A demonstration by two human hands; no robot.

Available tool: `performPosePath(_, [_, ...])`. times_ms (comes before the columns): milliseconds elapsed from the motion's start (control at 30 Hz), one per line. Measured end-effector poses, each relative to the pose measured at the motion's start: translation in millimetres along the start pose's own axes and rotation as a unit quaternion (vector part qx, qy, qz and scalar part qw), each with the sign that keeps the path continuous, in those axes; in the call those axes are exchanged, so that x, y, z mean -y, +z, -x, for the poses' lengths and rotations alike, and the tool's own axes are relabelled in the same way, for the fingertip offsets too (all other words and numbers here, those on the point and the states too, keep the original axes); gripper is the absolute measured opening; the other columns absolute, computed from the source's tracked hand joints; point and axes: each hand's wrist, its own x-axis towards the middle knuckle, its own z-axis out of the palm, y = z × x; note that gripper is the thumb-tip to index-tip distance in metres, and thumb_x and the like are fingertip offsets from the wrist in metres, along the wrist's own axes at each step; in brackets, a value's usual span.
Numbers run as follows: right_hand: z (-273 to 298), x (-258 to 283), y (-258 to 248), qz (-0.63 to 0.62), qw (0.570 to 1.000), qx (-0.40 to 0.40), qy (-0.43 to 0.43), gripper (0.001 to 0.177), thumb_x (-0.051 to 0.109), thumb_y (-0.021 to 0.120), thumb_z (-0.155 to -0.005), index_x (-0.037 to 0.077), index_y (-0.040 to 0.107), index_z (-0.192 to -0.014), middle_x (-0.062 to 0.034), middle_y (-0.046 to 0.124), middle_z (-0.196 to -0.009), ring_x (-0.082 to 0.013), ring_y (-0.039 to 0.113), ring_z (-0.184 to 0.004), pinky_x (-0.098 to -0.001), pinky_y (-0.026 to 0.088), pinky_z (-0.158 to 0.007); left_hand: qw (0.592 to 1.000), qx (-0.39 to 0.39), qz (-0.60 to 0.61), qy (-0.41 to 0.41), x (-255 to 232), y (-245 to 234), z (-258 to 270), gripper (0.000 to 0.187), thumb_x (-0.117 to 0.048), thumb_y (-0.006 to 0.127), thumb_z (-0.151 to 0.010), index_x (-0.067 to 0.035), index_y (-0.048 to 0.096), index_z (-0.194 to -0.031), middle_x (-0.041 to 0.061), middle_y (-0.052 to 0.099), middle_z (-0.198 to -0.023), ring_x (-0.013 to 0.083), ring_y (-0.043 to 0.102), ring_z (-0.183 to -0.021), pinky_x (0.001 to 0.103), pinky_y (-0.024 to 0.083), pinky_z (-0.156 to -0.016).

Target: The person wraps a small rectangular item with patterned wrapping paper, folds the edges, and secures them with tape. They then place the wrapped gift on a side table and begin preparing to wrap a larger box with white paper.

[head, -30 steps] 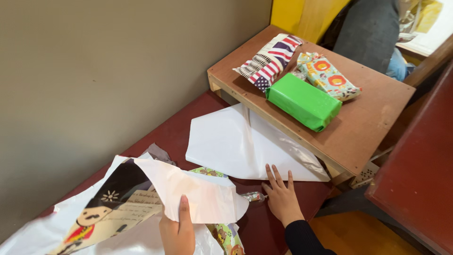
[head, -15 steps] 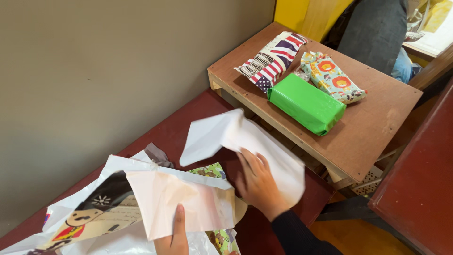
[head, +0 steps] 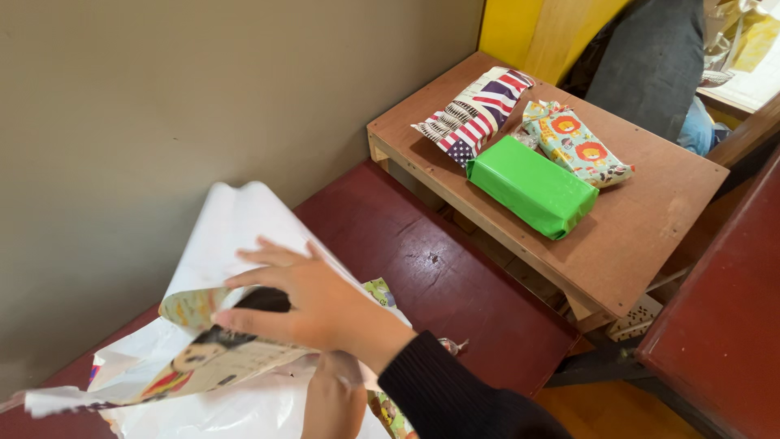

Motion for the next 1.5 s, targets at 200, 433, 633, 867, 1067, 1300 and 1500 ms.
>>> performPosePath(200, [30, 24, -15, 0.361, 0.923, 0.134, -0.006, 0.090, 0.045, 0.077, -0.070, 0.015, 0.051, -0.151, -0.0114, 0.069, -0.115, -0.0328, 0.063, -0.115, -0.0681, 0.033, -0.114, 0.994, 0.097, -0.016, 0.049, -11, -2, -13, 0.049, -0.012, 0.066, -0.082, -0.001, 0.057, -0.129, 0.024, 0.065, -0.121, 0.0436, 0.063, -0.108, 0.047, 0.054, -0.087])
performPosePath(433, [58, 8, -57, 0.415, 0.908, 0.000, 0.056, 0.029, 0.017, 0.068, -0.079, 0.014, 0.060, -0.107, -0.0083, 0.069, -0.081, -0.0324, 0.070, -0.074, -0.0444, 0.054, -0.052, 0.966, 0.170, 0.158, 0.109, 14, 7, -9, 0.053, -0.029, 0.073, -0.084, -0.006, 0.064, -0.130, 0.021, 0.065, -0.129, 0.0412, 0.061, -0.118, 0.047, 0.050, -0.099])
performPosePath(633, [114, -7, -117, 0.281, 0.912, -0.227, 0.192, 0.028, 0.033, 0.072, -0.090, 0.009, 0.067, -0.103, -0.0155, 0.074, -0.079, -0.0371, 0.070, -0.073, -0.0466, 0.052, -0.060, 0.986, 0.112, -0.041, 0.120, 111, 68, 35, 0.062, -0.040, 0.063, -0.092, -0.006, 0.052, -0.143, 0.018, 0.055, -0.141, 0.0400, 0.049, -0.134, 0.050, 0.036, -0.114])
performPosePath(867, [164, -35, -142, 0.199, 0.817, -0.417, 0.344, 0.034, 0.031, 0.075, -0.089, 0.006, 0.069, -0.111, -0.0153, 0.075, -0.082, -0.0295, 0.074, -0.072, -0.0414, 0.054, -0.068, 0.983, 0.061, -0.119, 0.127, 161, 78, 56, 0.060, -0.044, 0.062, -0.088, -0.018, 0.055, -0.142, 0.010, 0.049, -0.149, 0.0403, 0.042, -0.136, 0.048, 0.033, -0.112])
performPosePath(1067, [202, -68, -138, 0.174, 0.751, -0.472, 0.428, 0.039, 0.032, 0.076, -0.089, 0.002, 0.069, -0.112, -0.0160, 0.076, -0.096, -0.0289, 0.073, -0.087, -0.0398, 0.053, -0.078, 0.931, 0.047, -0.186, 0.311, 180, 41, 64, 0.026, -0.023, 0.058, -0.093, -0.003, 0.061, -0.109, 0.018, 0.056, -0.141, 0.0386, 0.047, -0.138, 0.069, 0.033, -0.110])
performPosePath(1300, [227, -91, -112, 0.152, 0.697, -0.500, 0.491, 0.040, 0.034, 0.075, -0.092, -0.001, 0.064, -0.108, -0.0180, 0.075, -0.099, -0.0307, 0.072, -0.093, -0.0422, 0.053, -0.083, 0.951, 0.138, -0.278, 0.019, 162, 26, 58, 0.047, -0.049, 0.054, -0.087, -0.027, 0.059, -0.128, 0.006, 0.053, -0.146, 0.0438, 0.042, -0.139, 0.071, 0.023, -0.114])
performPosePath(1500, [234, -81, -99, 0.173, 0.703, -0.525, 0.447, 0.059, 0.016, 0.068, -0.091, 0.003, 0.037, -0.140, -0.0270, 0.066, -0.119, -0.0383, 0.068, -0.104, -0.0466, 0.052, -0.090, 0.852, 0.317, -0.306, -0.281, 108, 24, 9, 0.080, -0.079, 0.033, -0.095, -0.030, 0.041, -0.157, 0.003, 0.041, -0.163, 0.0489, 0.029, -0.152, 0.078, 0.004, -0.121])
